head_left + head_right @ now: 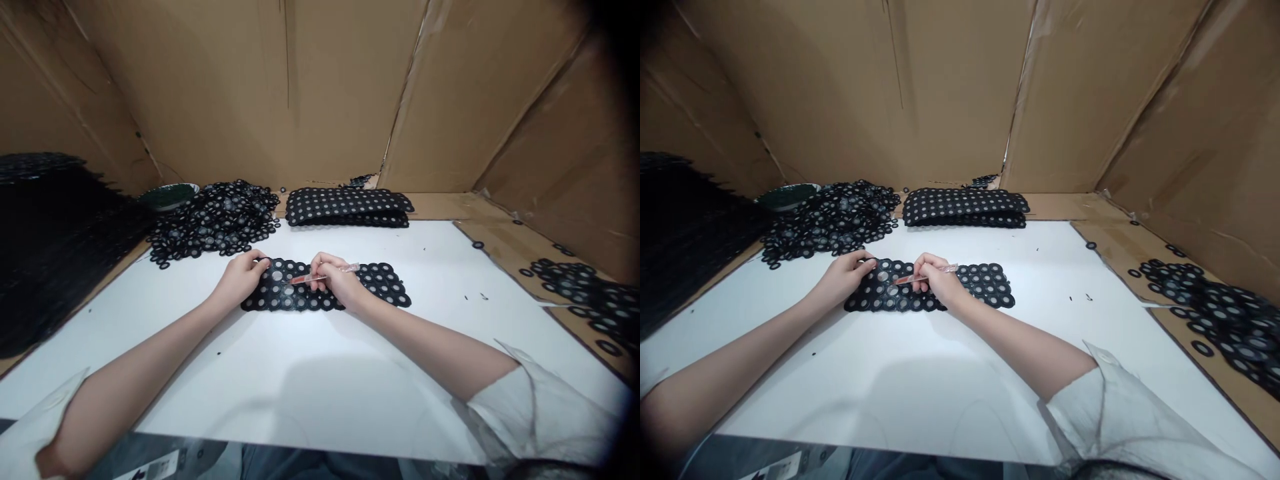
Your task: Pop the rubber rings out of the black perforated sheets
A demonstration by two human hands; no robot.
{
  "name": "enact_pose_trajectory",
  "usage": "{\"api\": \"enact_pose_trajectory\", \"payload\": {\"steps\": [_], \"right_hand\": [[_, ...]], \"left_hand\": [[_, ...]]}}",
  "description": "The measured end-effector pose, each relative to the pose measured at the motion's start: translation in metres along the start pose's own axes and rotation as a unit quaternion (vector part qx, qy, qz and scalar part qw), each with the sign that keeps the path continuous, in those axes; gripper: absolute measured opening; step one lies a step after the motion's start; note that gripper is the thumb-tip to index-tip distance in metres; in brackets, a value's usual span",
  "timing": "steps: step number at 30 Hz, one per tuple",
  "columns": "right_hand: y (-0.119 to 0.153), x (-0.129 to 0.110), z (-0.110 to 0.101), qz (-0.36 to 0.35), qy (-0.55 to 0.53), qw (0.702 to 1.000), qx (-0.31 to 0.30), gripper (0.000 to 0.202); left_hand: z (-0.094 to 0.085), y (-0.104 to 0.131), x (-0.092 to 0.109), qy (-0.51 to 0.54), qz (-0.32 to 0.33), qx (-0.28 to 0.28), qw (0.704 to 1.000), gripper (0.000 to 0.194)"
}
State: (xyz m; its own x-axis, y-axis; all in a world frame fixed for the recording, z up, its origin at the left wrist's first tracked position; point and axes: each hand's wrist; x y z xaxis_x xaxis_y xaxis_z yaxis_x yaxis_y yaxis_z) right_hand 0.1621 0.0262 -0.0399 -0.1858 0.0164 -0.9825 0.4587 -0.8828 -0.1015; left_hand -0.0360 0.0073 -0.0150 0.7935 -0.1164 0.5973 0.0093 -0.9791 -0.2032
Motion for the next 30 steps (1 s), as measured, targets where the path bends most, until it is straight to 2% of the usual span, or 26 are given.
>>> {"api": "enact_pose_trajectory", "payload": {"steps": [3,7,11,16,21,25,28,30], "right_hand": [[0.001,0.0,-0.001,0.0,0.004,1.0,-0.012,0.014],[0.002,-0.002,-0.001,0.012,-0.009,0.999,-0.039,0.013],[0.007,-0.008,0.004,0.019,0.041,0.997,-0.056,0.013],[0.012,-0.011,0.011,0.025,0.081,0.995,-0.06,0.01],[0.017,-0.009,0.016,-0.051,0.196,0.976,-0.079,0.011],[0.02,-0.007,0.026,-0.107,0.267,0.955,-0.077,0.012],[0.021,-0.006,0.032,-0.126,0.276,0.95,-0.072,0.012],[0.021,-0.006,0.032,-0.105,0.236,0.964,-0.068,0.012]], "left_hand": [[0.001,0.001,0.0,-0.001,0.002,-0.013,1.0,0.023],[0.004,0.003,0.0,-0.04,0.018,0.002,0.999,0.023],[0.005,0.007,0.003,-0.066,0.028,0.015,0.997,0.023],[0.004,0.011,0.014,-0.007,0.008,0.01,1.0,0.022],[0.007,0.03,0.04,0.067,0.012,0.013,0.998,0.021],[0.009,0.046,0.057,0.058,0.007,0.033,0.998,0.02],[0.004,0.041,0.053,0.013,0.025,0.025,0.999,0.02],[-0.002,0.031,0.042,-0.04,0.041,0.027,0.998,0.02]]}}
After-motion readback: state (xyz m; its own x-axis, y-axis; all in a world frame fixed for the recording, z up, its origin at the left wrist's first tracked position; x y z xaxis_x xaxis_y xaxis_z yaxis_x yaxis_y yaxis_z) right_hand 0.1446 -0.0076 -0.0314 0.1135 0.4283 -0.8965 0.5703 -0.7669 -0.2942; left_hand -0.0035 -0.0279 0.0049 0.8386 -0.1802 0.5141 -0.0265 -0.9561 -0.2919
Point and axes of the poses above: each hand's wrist, its own y-axis away from the middle knuckle, its own z-axis out of the palm, x = y × z, and after that the axes turned 2 degrees about z, right-handed
